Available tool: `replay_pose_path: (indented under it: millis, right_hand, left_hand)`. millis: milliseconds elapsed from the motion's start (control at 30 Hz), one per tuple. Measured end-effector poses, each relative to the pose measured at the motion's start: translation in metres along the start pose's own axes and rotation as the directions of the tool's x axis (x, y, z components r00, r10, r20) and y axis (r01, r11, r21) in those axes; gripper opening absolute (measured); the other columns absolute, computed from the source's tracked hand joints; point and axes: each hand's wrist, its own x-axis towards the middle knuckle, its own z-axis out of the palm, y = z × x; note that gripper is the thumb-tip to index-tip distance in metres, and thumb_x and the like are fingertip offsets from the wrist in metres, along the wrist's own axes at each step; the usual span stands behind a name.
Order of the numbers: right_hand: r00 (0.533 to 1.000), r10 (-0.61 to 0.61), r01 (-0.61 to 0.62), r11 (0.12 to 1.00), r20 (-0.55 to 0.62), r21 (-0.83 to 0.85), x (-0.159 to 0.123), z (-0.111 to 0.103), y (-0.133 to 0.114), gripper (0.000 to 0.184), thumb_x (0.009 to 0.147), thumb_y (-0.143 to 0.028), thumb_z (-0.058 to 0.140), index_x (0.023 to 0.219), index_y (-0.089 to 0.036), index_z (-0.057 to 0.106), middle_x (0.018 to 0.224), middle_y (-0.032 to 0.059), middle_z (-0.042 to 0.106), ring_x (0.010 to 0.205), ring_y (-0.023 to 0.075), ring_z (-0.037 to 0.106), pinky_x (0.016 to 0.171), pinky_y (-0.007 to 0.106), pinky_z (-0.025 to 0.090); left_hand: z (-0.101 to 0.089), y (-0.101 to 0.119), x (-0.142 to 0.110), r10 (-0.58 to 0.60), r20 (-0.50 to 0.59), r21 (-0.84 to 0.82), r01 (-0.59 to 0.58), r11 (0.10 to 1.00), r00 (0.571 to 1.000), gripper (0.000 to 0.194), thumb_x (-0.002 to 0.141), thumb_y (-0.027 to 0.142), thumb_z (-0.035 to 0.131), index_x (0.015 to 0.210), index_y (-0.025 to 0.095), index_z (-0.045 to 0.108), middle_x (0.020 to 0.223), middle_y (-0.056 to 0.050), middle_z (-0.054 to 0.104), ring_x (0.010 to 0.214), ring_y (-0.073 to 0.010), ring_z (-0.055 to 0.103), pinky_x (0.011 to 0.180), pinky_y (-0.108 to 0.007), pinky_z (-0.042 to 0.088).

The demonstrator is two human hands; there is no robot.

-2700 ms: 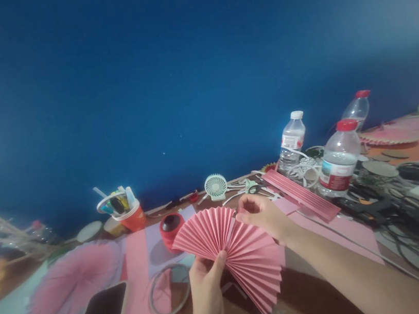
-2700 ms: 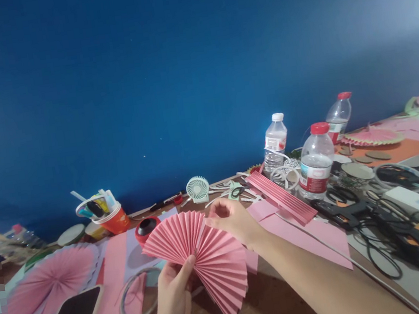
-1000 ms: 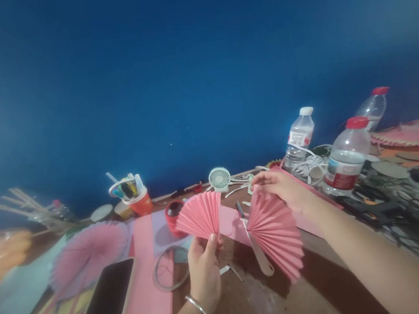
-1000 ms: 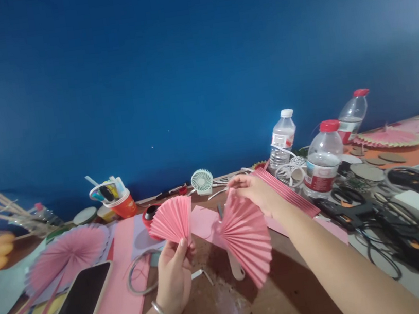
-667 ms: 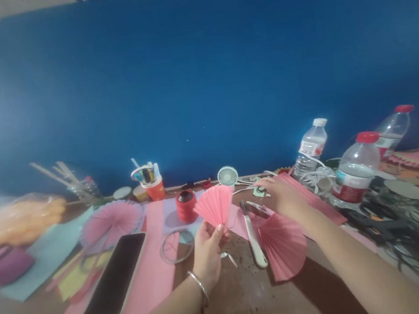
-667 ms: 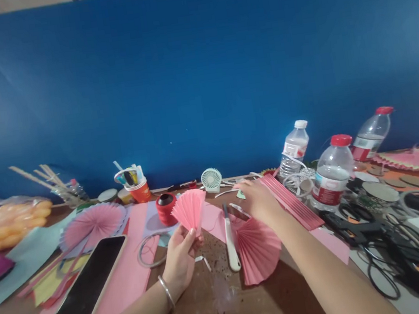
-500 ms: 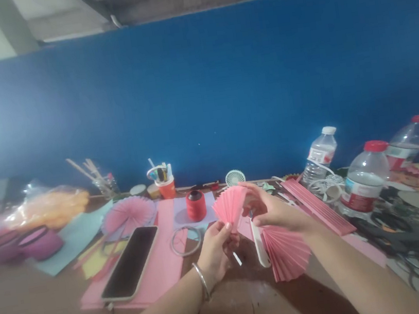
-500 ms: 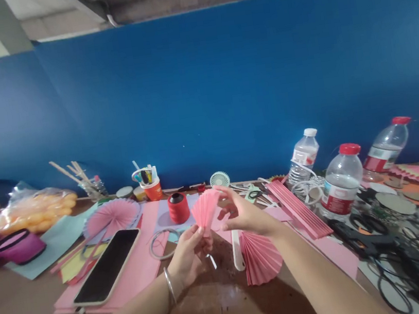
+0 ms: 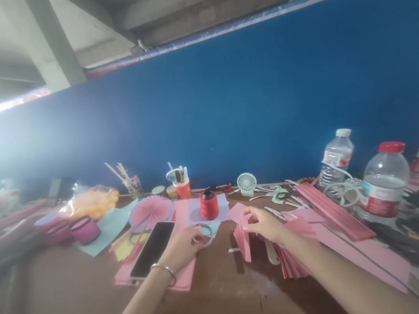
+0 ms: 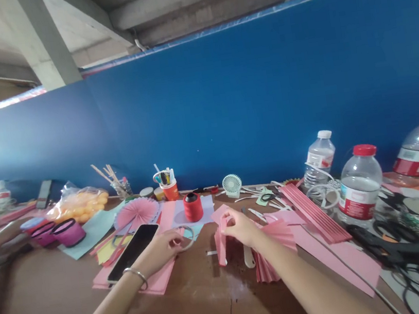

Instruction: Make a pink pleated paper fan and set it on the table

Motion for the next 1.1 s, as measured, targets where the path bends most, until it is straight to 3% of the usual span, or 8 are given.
replay_pose_path:
  millis: [100, 167, 367, 567, 733, 933, 1000, 1100]
  right_hand:
    - [0.988, -0.153, 0.150, 0.977, -0.007, -0.150, 0.000, 0.004, 0.004, 0.028, 0.063, -0.021, 0.056, 0.090, -0.021, 0.053, 0.072, -0.0022, 0.057, 0.067, 0.0145, 0.054, 0.062, 0.027, 0.041]
    - [0.982, -0.190, 0.184, 0.966, -0.020, -0.181, -0.002, 0.007, 0.004, 0.034, 0.065, -0.022, 0.054, 0.099, -0.023, 0.051, 0.083, -0.0007, 0.058, 0.073, 0.0151, 0.055, 0.068, 0.028, 0.041]
    - [0.912, -0.316, 0.248, 0.933, -0.263, -0.261, -0.007, 0.013, -0.002, 0.055, 0.067, -0.024, 0.054, 0.119, -0.026, 0.039, 0.112, 0.0043, 0.047, 0.083, 0.0162, 0.052, 0.076, 0.032, 0.042]
    - [0.880, -0.400, 0.341, 0.908, -0.257, -0.245, -0.012, 0.016, -0.012, 0.047, 0.068, -0.018, 0.051, 0.114, -0.024, 0.044, 0.112, 0.0047, 0.048, 0.092, 0.0189, 0.049, 0.080, 0.034, 0.040]
    - [0.824, -0.492, 0.449, 0.870, -0.281, -0.205, -0.022, 0.014, -0.027, 0.024, 0.074, -0.016, 0.047, 0.097, -0.020, 0.053, 0.094, 0.0037, 0.055, 0.086, 0.0178, 0.050, 0.077, 0.031, 0.039]
    - [0.872, -0.441, 0.451, 0.892, -0.213, 0.002, -0.042, 0.019, -0.053, 0.010, 0.082, -0.024, 0.045, 0.078, -0.019, 0.054, 0.074, 0.0008, 0.057, 0.068, 0.0137, 0.052, 0.062, 0.024, 0.041]
    - [0.822, -0.516, 0.518, 0.853, -0.241, -0.062, -0.049, 0.022, -0.059, 0.006, 0.080, -0.024, 0.050, 0.082, -0.020, 0.055, 0.077, 0.0009, 0.057, 0.068, 0.0135, 0.052, 0.062, 0.025, 0.042]
    - [0.710, -0.680, 0.641, 0.731, -0.181, -0.235, -0.057, 0.026, -0.063, 0.017, 0.079, -0.022, 0.053, 0.096, -0.022, 0.057, 0.088, 0.0039, 0.060, 0.082, 0.0167, 0.053, 0.074, 0.029, 0.043]
  left_hand:
    - [0.001, -0.013, -0.003, 0.046, -0.039, 0.210, -0.037, 0.977, 0.998, 0.010, 0.062, 0.017, 0.053, 0.069, 0.018, 0.061, 0.082, -0.004, 0.060, 0.082, -0.0199, 0.052, 0.075, -0.029, 0.036]
    - [0.005, -0.013, -0.003, 0.062, -0.051, 0.231, -0.049, 0.972, 0.997, 0.008, 0.066, 0.018, 0.051, 0.065, 0.018, 0.060, 0.080, -0.004, 0.059, 0.083, -0.0199, 0.051, 0.076, -0.029, 0.035]
    - [0.004, 0.010, -0.009, 0.116, -0.134, -0.056, -0.124, 0.991, 0.984, 0.015, 0.078, 0.026, 0.044, 0.073, 0.019, 0.057, 0.074, 0.000, 0.058, 0.070, -0.0153, 0.052, 0.068, -0.026, 0.039]
    - [0.002, 0.028, -0.019, 0.263, -0.285, -0.194, -0.324, 0.926, 0.922, 0.009, 0.077, 0.018, 0.047, 0.076, 0.019, 0.056, 0.081, -0.003, 0.057, 0.080, -0.0168, 0.051, 0.076, -0.027, 0.039]
    - [0.005, 0.031, -0.022, 0.383, -0.349, -0.220, -0.472, 0.854, 0.855, 0.012, 0.076, 0.009, 0.048, 0.074, 0.019, 0.056, 0.080, -0.004, 0.057, 0.082, -0.0177, 0.053, 0.077, -0.030, 0.040]
    - [0.008, 0.043, -0.026, 0.432, -0.417, -0.154, -0.531, 0.833, 0.800, 0.014, 0.074, 0.007, 0.052, 0.066, 0.018, 0.057, 0.075, -0.005, 0.057, 0.079, -0.0177, 0.053, 0.073, -0.029, 0.042]
    - [0.009, 0.047, -0.029, 0.418, -0.432, -0.130, -0.513, 0.848, 0.799, 0.014, 0.074, 0.007, 0.052, 0.067, 0.018, 0.056, 0.073, -0.004, 0.056, 0.076, -0.0169, 0.053, 0.071, -0.028, 0.042]
    - [0.014, 0.049, -0.033, 0.411, -0.414, -0.087, -0.484, 0.870, 0.812, 0.011, 0.075, 0.009, 0.052, 0.073, 0.019, 0.056, 0.073, -0.004, 0.056, 0.074, -0.0163, 0.052, 0.068, -0.027, 0.041]
